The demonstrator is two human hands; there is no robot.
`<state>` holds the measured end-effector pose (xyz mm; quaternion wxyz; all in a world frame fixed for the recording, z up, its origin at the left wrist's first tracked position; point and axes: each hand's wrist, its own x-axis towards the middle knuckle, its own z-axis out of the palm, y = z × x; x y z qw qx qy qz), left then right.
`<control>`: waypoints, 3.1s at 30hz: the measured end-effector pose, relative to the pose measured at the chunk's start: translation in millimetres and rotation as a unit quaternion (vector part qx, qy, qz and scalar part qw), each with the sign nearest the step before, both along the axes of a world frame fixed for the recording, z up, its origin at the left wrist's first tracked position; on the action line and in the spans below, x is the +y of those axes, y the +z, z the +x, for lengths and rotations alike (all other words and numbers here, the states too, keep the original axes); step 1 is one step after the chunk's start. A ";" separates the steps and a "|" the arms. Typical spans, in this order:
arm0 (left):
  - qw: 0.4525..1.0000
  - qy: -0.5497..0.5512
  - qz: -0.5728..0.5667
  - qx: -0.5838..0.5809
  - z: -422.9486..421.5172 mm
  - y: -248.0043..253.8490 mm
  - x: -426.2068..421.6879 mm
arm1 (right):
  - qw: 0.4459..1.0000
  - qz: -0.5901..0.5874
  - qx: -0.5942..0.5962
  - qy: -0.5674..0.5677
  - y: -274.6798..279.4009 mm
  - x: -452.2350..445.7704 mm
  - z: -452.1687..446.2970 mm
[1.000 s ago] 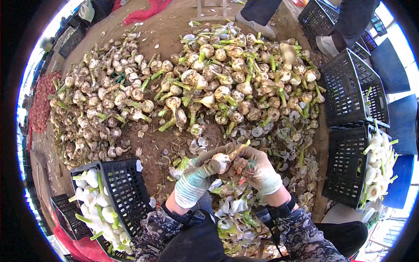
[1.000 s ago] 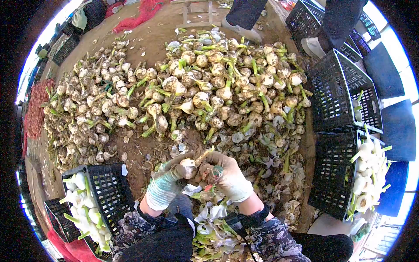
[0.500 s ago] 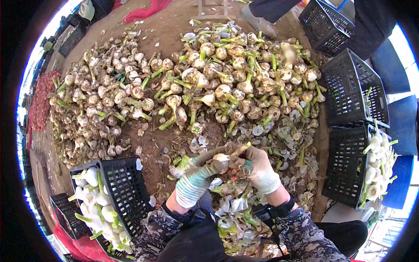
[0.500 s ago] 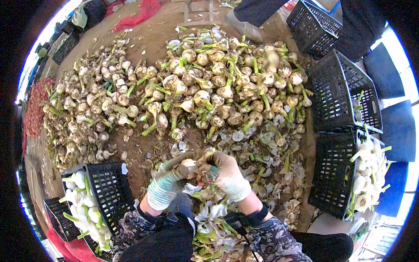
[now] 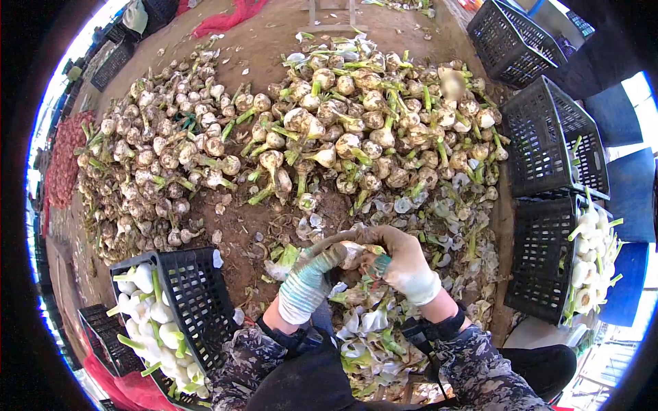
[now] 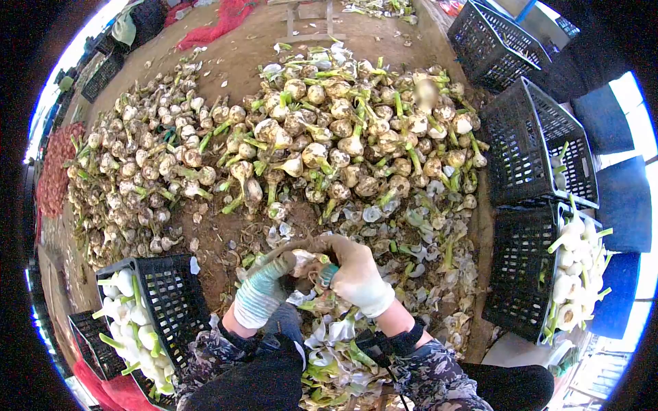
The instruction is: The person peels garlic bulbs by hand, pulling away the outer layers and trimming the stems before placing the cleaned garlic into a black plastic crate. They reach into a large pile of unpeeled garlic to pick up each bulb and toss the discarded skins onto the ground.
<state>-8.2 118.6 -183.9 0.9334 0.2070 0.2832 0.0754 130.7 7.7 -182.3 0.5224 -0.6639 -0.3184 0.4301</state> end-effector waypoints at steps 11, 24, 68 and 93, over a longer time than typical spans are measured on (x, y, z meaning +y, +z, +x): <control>0.964 -0.011 0.262 0.037 -2.7 12.4 -8.6 | 0.995 0.020 0.097 -0.033 18.3 -2.1 -10.4; 0.951 -0.025 0.305 0.048 -0.3 -18.1 -6.7 | 0.864 0.035 0.459 -0.204 19.9 -2.6 -11.5; 0.929 -0.099 0.356 -0.005 -6.9 -12.5 10.7 | 0.989 -0.028 0.136 0.056 10.8 -11.7 13.2; 0.988 0.060 0.100 -0.097 -4.3 -22.5 -2.4 | 0.968 -0.021 -0.246 -0.051 10.0 -6.8 -29.1</control>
